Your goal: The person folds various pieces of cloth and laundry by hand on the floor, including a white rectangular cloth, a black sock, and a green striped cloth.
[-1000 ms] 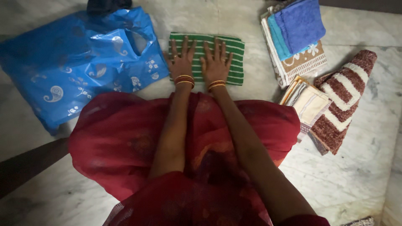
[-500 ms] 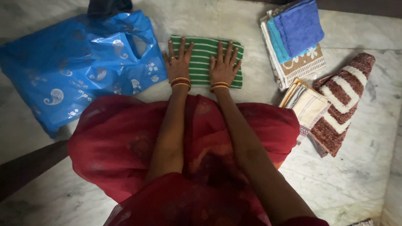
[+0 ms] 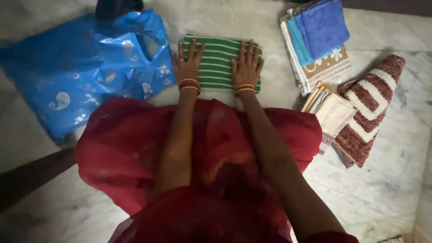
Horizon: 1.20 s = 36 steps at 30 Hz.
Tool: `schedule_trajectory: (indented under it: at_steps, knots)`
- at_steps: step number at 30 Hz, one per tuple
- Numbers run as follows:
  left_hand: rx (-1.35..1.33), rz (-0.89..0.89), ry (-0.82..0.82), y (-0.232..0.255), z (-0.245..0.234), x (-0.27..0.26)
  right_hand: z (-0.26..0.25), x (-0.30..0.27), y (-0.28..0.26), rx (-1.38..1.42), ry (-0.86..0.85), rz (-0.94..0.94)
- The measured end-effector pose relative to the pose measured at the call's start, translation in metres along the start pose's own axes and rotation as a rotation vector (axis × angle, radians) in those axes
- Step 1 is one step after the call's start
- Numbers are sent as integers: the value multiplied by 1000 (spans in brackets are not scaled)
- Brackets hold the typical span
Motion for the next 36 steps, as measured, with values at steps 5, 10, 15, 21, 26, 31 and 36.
schedule_trajectory:
  at_steps: [5,10,15,21,26,31,36]
  knots:
    - [53,122,-80,-17,-24,-17,-3,-7,-8,-43,-22,-25]
    - [-1134,-378,-47,-51,-73,-30,-8,-44,-46,33,4,-460]
    - [-1154,-458,-5,-57,-8,-73,18,-76,-70,-13,-84,-726]
    - [-1450,-601,-145,-39,26,-82,28,-75,-66,64,34,-779]
    - [-2020,-697,82,-39,29,-55,12,-75,-71,96,82,-812]
    - [-1984,-836,112,-43,15,-61,4,-62,-56,499,123,-657]
    - [-1974,-992,296,-50,-10,-58,12,-31,-25,730,-72,-212]
Point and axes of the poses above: each hand's wrist, its own x-axis towards the middle knuckle, its own z-axis out of the palm, y = z × x, the point moved 4 cm from there along x, towards the middle knuckle, and after that the axes turned 12 degrees about z, right-handed, at the moved point
